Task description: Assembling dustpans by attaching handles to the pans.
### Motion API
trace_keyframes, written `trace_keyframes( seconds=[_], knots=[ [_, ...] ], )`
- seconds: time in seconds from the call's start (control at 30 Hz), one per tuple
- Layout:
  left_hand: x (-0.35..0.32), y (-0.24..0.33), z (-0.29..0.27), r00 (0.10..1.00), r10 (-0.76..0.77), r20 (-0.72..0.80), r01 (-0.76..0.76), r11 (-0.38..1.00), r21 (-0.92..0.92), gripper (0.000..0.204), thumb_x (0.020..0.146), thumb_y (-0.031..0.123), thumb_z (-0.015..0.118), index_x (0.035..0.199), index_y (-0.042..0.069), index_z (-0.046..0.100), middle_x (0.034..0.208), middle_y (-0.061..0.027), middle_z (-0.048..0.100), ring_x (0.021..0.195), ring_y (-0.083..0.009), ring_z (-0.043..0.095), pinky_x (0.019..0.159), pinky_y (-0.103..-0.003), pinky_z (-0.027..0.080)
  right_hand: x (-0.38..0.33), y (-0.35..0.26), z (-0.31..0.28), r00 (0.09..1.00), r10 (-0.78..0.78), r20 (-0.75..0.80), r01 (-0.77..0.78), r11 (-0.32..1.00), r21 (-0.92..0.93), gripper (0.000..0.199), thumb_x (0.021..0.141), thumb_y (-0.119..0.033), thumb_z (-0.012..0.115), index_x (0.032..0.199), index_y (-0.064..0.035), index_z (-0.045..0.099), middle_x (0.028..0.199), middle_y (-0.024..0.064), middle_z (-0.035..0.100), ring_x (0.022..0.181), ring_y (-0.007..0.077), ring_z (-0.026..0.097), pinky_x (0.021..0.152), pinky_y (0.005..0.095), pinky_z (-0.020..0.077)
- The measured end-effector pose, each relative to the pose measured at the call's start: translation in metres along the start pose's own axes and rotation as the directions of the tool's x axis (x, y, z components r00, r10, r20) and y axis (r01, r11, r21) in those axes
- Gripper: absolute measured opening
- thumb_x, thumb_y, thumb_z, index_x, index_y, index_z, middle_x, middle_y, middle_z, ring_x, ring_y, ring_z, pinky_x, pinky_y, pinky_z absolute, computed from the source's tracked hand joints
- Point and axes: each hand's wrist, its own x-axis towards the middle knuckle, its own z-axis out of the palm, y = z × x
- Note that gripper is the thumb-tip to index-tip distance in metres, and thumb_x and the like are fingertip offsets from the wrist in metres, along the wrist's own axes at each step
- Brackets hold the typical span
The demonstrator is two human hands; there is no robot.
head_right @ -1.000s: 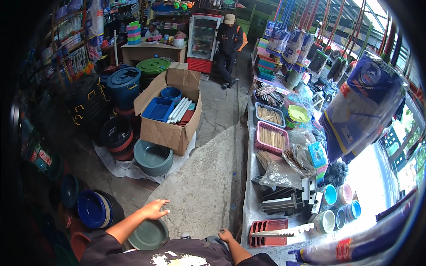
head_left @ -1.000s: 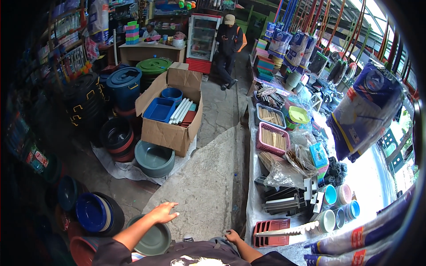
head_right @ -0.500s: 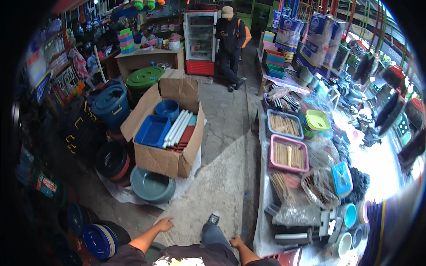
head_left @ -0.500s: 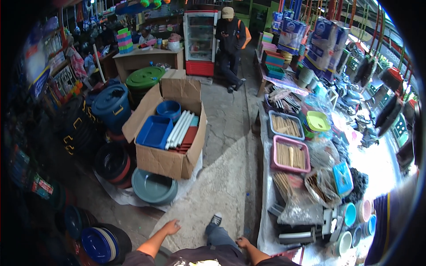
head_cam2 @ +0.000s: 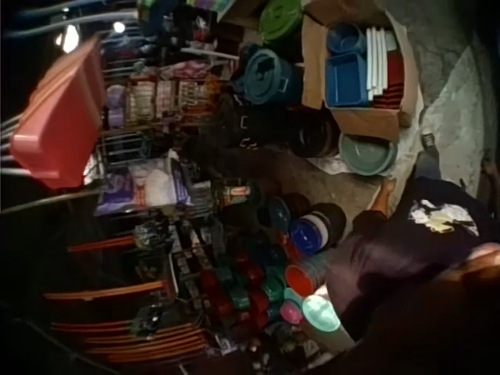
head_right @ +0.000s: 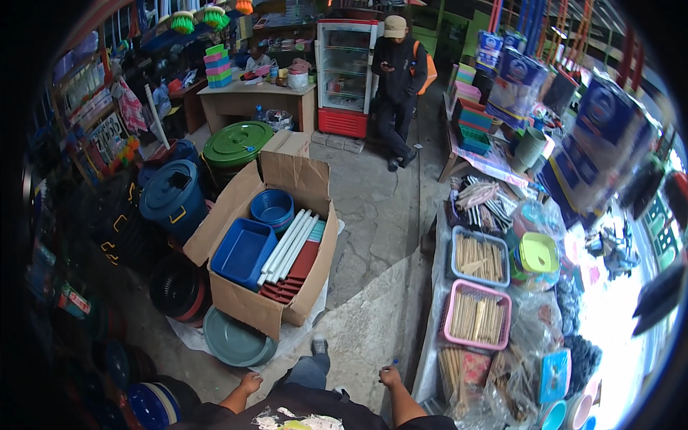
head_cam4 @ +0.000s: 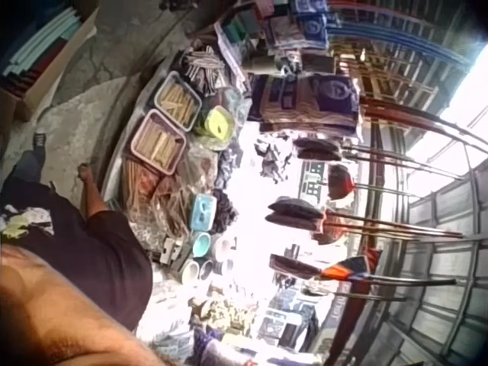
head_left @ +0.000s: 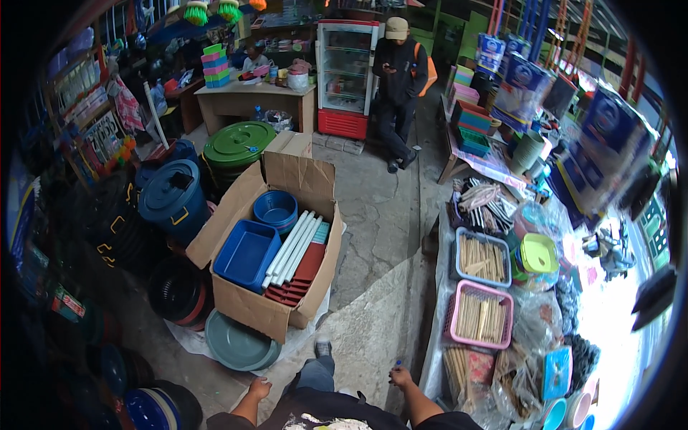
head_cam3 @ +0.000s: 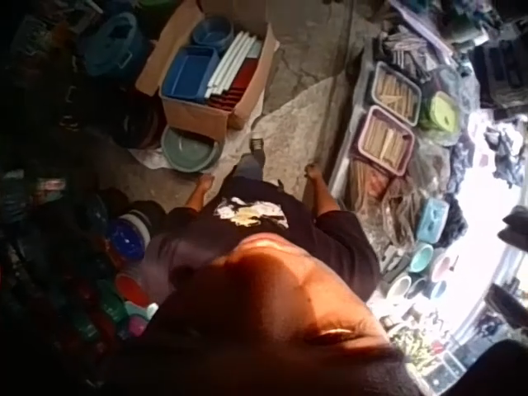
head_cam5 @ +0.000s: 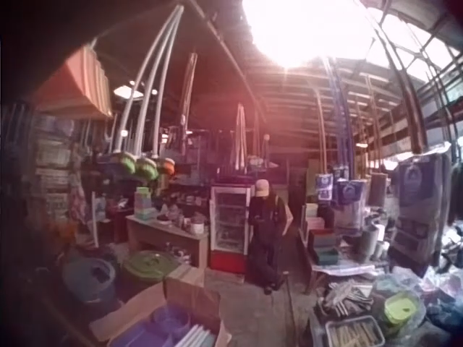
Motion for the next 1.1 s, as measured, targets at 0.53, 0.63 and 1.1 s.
trace_keyframes(
  seconds=[0.53, 0.63, 1.1],
  knots=[
    [0.268, 0.314, -0.027, 0.913, 0.406, -0.033, -0.407, 0.909, -0.094, 0.024, 0.084, 0.021, 0.057, 0.098, 0.002, 0.066, 0.090, -0.0211, 0.066, 0.083, -0.0340, 0.065, 0.073, -0.041, 0.050, 0.233, -0.232, -0.048, 0.996, 0.043, 0.084, -0.003, 0.904, -0.429, 0.033, 0.090, -0.023, 0.058, 0.118, -0.0054, 0.056, 0.097, 0.0124, 0.069, 0.078, 0.0260, 0.070, 0.049, 0.0314, 0.0489],
    [0.284, 0.384, -0.051, 0.908, 0.389, -0.153, -0.418, 0.842, -0.339, 0.030, 0.088, 0.019, 0.058, 0.110, -0.003, 0.061, 0.095, -0.0207, 0.068, 0.089, -0.0286, 0.066, 0.076, -0.037, 0.051, 0.259, -0.312, -0.040, 0.996, -0.007, 0.085, 0.027, 0.973, -0.230, 0.038, 0.086, -0.017, 0.062, 0.120, -0.0014, 0.053, 0.092, 0.0144, 0.067, 0.073, 0.0252, 0.067, 0.056, 0.0336, 0.0549],
    [0.296, 0.374, -0.027, 0.952, -0.226, -0.205, 0.116, 0.889, -0.443, 0.030, 0.086, 0.025, 0.062, 0.106, 0.002, 0.064, 0.092, -0.0190, 0.067, 0.087, -0.0300, 0.065, 0.078, -0.040, 0.051, 0.431, -0.545, 0.077, 0.706, -0.321, 0.632, 0.705, 0.400, -0.585, 0.033, 0.087, -0.020, 0.060, 0.116, -0.0034, 0.059, 0.093, 0.0157, 0.068, 0.070, 0.0209, 0.067, 0.063, 0.0332, 0.0532]
  ],
)
